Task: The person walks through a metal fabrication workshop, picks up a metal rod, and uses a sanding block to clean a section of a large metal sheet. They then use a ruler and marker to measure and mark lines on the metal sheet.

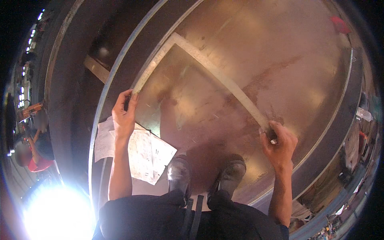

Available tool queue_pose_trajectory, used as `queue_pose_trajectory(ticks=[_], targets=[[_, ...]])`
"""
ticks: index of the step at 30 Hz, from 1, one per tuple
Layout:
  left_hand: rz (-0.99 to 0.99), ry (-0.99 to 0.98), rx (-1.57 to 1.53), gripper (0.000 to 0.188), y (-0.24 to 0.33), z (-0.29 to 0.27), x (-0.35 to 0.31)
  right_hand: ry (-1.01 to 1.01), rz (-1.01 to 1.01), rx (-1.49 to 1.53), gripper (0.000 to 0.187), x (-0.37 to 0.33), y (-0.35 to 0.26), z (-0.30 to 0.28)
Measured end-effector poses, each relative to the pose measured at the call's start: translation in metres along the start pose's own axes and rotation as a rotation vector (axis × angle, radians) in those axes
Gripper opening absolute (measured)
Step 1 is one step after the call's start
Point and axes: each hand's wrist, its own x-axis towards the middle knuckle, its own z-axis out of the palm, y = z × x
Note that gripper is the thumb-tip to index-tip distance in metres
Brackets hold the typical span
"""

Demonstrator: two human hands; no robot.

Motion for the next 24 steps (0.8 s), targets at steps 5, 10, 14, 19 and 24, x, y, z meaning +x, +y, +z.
queue_pose_trajectory(ticks=[5,10,14,19,24], targets=[[-0.004,0.087,0.024,0.034,-0.037,-0.009,-0.013,-0.097,0.062,0.092,0.032,0.007,-0.011,0.023],[-0.024,0.105,0.072,0.033,-0.069,-0.005,-0.016,-0.127,0.056,0.142,0.033,0.0,-0.011,0.055],[-0.044,0.086,0.014,0.034,-0.071,-0.005,-0.021,-0.13,0.086,0.179,0.032,-0.008,-0.008,0.061],[-0.065,0.106,0.043,0.036,-0.072,-0.006,-0.019,-0.118,0.068,0.167,0.033,-0.009,-0.007,0.068],[-0.037,0.097,0.025,0.035,-0.075,-0.005,-0.015,-0.118,0.111,0.196,0.034,-0.018,-0.006,0.075]])
